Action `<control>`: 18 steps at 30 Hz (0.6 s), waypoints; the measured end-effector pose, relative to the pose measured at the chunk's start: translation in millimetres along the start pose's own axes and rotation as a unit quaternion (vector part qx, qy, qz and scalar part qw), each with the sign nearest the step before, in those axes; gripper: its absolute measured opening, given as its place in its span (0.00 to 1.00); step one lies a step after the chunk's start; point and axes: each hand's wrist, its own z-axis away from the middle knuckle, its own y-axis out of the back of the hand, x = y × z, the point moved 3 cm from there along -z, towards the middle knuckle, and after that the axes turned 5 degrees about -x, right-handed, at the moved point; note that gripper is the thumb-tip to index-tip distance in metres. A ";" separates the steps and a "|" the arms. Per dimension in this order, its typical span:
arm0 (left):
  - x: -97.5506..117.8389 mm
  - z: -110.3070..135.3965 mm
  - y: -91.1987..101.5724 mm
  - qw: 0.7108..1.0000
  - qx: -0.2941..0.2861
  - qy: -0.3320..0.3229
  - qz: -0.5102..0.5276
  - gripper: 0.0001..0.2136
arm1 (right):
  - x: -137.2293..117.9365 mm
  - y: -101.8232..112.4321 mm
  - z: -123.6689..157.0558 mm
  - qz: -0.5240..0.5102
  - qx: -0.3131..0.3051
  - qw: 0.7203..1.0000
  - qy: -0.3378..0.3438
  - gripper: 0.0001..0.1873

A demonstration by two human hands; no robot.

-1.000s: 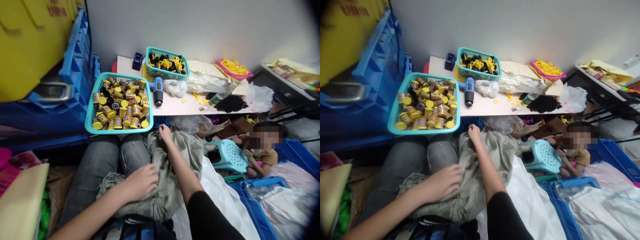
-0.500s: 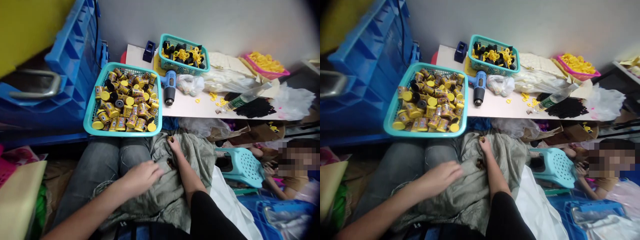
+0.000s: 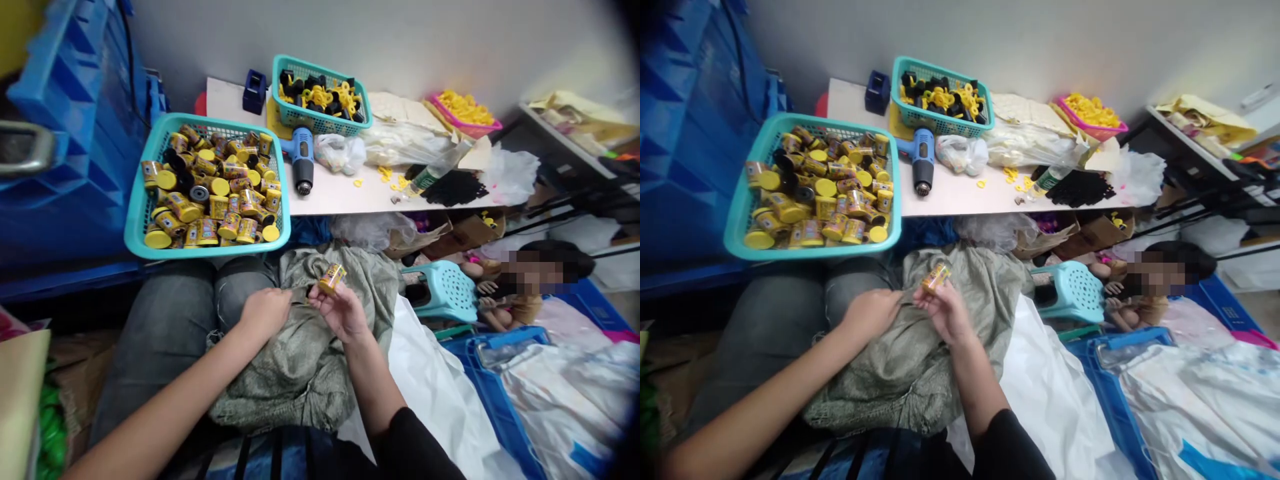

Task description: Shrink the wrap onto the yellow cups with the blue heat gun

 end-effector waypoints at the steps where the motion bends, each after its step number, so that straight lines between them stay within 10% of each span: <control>1: -6.5 9.4 1.4 1.000 0.015 -0.001 -0.013 0.14 | -4.9 -8.4 7.0 -0.019 -0.020 1.000 -0.006 0.36; 9: -25.3 32.9 -13.7 0.987 0.132 -0.081 -0.050 0.11 | -23.1 -34.7 25.1 0.047 -0.077 0.996 -0.018 0.43; 18: -32.2 22.1 -40.9 0.910 0.364 -0.196 -0.034 0.06 | -119.4 13.6 -146.9 0.389 0.143 0.907 -0.077 0.26</control>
